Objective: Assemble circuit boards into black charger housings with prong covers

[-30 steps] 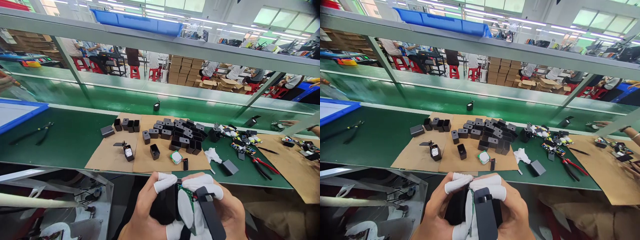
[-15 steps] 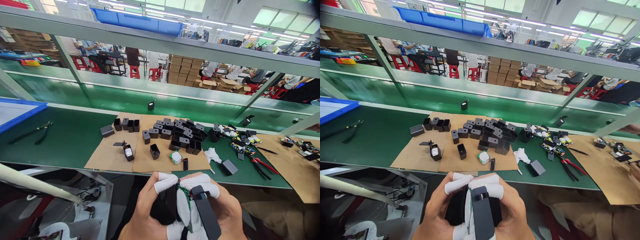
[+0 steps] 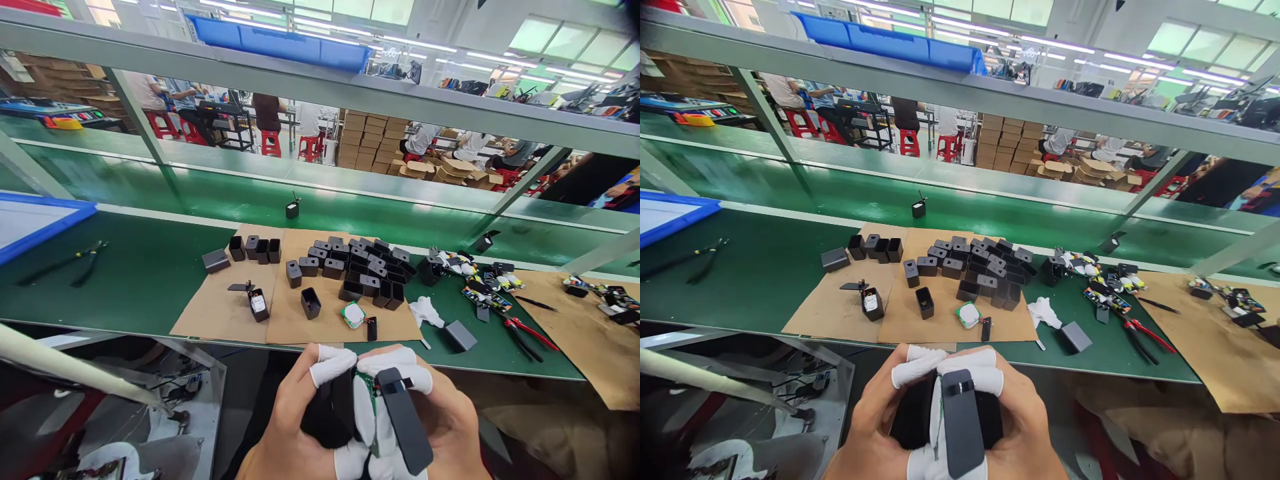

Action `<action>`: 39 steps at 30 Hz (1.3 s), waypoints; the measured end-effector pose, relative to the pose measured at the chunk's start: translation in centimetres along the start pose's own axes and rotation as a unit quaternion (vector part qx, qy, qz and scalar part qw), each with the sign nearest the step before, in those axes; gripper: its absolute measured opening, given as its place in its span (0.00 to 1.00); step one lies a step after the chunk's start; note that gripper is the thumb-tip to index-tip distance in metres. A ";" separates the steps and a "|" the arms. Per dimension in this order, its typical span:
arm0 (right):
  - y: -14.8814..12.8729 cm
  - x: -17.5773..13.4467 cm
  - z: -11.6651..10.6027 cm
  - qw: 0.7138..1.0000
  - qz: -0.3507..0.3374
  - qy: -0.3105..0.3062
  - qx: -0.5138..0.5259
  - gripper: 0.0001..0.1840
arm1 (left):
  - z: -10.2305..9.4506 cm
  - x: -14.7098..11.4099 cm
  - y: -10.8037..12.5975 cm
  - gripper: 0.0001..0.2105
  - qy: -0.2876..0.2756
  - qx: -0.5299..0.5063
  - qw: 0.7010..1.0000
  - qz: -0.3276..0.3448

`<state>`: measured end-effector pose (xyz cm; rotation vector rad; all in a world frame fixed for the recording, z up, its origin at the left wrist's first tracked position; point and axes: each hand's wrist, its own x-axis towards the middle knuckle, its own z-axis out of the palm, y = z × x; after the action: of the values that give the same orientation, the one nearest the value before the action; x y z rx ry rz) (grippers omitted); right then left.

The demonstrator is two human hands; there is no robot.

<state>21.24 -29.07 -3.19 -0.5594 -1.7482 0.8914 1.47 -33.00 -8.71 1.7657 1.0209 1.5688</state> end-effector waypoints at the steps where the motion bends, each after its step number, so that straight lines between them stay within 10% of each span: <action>1: 0.0 0.0 0.0 1.000 0.000 0.001 0.000 0.29 | 0.0 0.0 0.0 0.40 0.001 -0.002 1.000 0.003; 39: 1.0 -1.6 0.0 0.997 0.006 0.018 -0.077 0.29 | -0.3 -0.2 -0.1 0.38 0.009 0.023 1.000 0.000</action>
<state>21.78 -29.68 -4.91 -0.6825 -1.7914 0.7543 1.17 -33.12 -8.86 1.7853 1.0750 1.5755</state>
